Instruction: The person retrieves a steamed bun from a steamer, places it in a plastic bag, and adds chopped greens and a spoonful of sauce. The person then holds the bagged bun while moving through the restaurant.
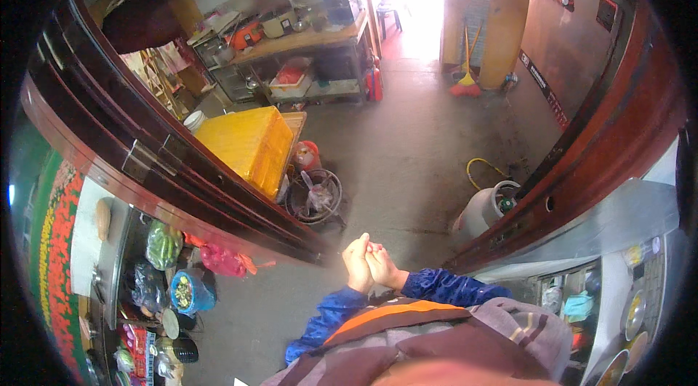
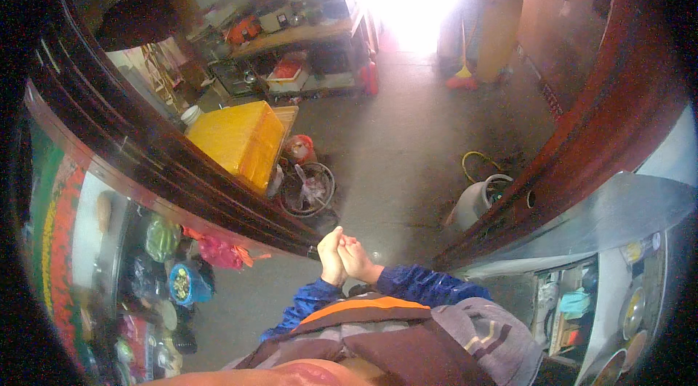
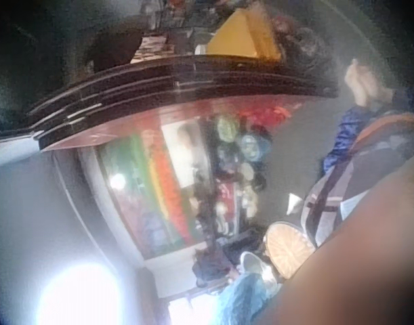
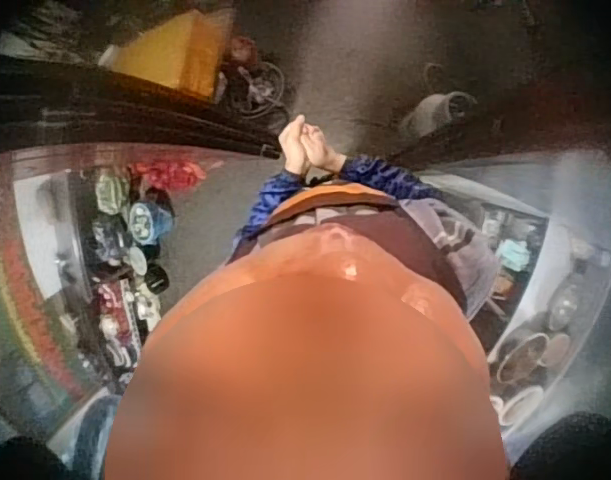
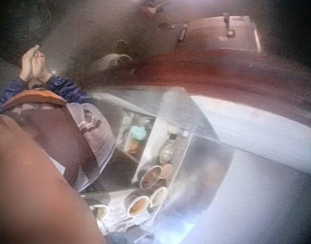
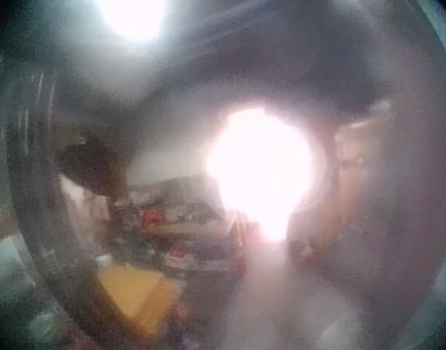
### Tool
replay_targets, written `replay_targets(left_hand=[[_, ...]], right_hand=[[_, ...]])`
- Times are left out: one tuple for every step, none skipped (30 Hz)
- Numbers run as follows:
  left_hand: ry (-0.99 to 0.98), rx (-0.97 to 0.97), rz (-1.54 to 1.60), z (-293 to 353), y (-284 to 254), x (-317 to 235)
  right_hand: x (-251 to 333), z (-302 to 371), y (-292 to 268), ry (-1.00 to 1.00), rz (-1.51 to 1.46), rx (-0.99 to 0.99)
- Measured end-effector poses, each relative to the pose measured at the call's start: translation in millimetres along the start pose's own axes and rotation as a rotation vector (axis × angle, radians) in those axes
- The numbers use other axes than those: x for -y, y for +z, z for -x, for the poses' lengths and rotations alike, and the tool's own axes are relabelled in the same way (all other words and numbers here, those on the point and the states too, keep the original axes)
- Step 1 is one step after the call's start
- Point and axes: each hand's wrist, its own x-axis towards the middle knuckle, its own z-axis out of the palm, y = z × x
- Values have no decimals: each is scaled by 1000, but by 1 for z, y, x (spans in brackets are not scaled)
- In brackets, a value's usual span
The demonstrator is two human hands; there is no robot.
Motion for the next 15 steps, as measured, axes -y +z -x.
replay_targets(left_hand=[[40, 6, -12, -1, -1, 0], [-20, 28, 64, -2, -2, 0], [-57, -29, 53, -3, -3, -2], [-76, -36, 63, -6, -3, -4], [-158, -65, 47, -8, -2, -6], [-287, -112, 152, -11, -1, -10], [-204, -80, 184, -12, 2, -11], [-155, -96, 184, -12, 5, -12], [-34, -94, 182, -12, 7, -11], [79, 40, 80, -11, 9, -8], [204, 116, -170, -9, 7, -5], [444, 129, -504, -5, 6, 3], [622, 287, -812, -7, -2, 6], [901, 423, -1037, -9, -11, 10], [755, 321, -1089, -13, -21, 15]], right_hand=[[-4, 1, -3, -3, -21, 28], [-9, 2, -5, -40, 39, 54], [-15, 4, -7, -104, 77, 71], [-20, 6, -8, -161, 123, 86], [-26, 7, -10, -159, 181, 124], [-30, 8, -10, -151, 248, 159], [-34, 7, -10, -98, 364, 203], [-34, 6, -7, -101, 75, 27], [-33, 1, -8, 299, -393, 25], [-30, -6, -8, 666, -825, 47], [-24, -14, -8, 1044, -1210, 17], [-14, -14, -10, 937, -1336, 145], [-4, -24, -12, 888, -1241, 207], [7, -30, -14, 756, -1209, 185], [17, -35, -16, 855, -1210, -66]])
